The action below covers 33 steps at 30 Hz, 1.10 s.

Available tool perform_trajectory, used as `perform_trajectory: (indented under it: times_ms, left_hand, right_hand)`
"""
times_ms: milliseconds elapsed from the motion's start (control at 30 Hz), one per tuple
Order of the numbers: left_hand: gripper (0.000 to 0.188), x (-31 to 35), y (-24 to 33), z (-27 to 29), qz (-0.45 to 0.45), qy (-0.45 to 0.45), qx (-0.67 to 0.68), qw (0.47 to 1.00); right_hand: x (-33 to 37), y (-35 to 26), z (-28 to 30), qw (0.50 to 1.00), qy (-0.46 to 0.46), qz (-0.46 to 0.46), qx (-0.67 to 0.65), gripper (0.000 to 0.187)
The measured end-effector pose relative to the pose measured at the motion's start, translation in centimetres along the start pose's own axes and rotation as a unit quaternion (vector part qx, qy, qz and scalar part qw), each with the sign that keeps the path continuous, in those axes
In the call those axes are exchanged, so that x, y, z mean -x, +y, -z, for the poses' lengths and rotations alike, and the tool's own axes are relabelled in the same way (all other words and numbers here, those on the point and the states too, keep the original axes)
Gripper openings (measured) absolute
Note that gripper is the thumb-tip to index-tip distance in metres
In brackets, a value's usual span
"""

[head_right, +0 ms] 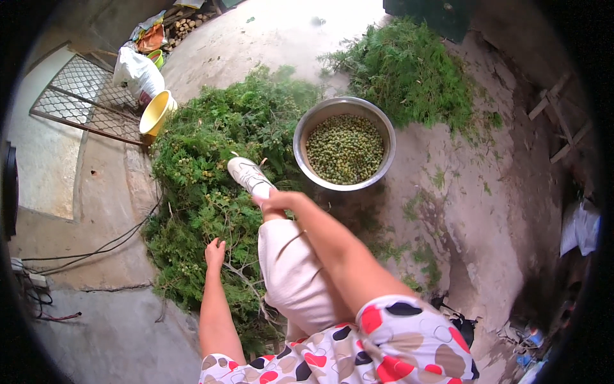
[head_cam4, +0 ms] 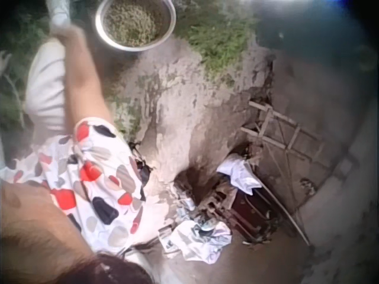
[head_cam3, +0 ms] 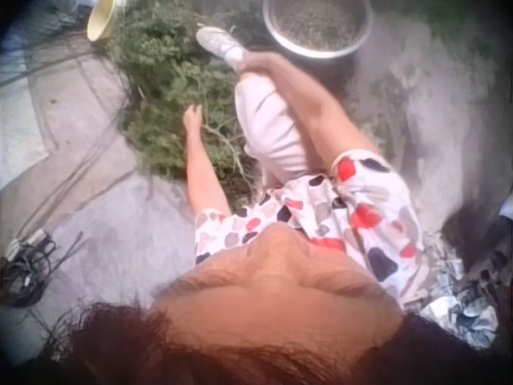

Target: The person picks small green leaves or berries from conifer-like branches by hand and places them into a metal bowl.

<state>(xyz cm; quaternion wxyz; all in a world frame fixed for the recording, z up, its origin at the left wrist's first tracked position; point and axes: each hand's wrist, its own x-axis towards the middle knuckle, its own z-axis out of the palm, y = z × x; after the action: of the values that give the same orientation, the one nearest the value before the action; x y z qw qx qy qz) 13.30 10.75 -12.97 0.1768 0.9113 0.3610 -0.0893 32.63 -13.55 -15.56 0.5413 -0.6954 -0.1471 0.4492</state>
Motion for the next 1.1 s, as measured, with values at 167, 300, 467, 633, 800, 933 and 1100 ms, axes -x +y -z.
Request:
perform_trajectory:
  times_ms: [167,300,467,633,800,933,1100]
  left_hand:
    - [0.041,-0.4,-0.5,-1.1,-0.018,-0.001,-0.009,1.000]
    - [0.042,-0.8,-1.3,-1.8,-0.035,0.007,0.000,0.999]
    - [0.041,0.9,0.4,0.1,-0.018,0.035,0.021,0.999]
    - [0.034,0.0,-2.3,-0.4,-0.034,0.090,0.011,0.995]
    - [0.029,2.7,-4.2,1.3,-0.051,0.125,0.039,0.990]
    - [0.027,6.1,-6.0,2.5,-0.069,0.154,0.072,0.983]
    - [0.025,11.2,-6.6,5.0,-0.057,0.216,0.113,0.968]
  right_hand:
    - [4.3,-2.6,9.9,0.931,0.191,0.067,-0.302,0.079]
    - [5.9,-0.9,9.6,0.895,0.104,0.068,-0.429,0.089]
    - [7.7,0.2,8.1,0.871,0.016,0.118,-0.476,0.090]
    - [8.4,-0.4,7.8,0.923,0.130,0.026,-0.362,0.072]
    - [10.1,-6.9,6.0,0.947,0.104,0.088,-0.290,0.052]
    - [12.0,-13.7,1.8,0.979,0.039,0.113,-0.166,0.038]
    - [13.1,-17.4,-7.5,0.945,-0.124,0.170,0.249,0.033]
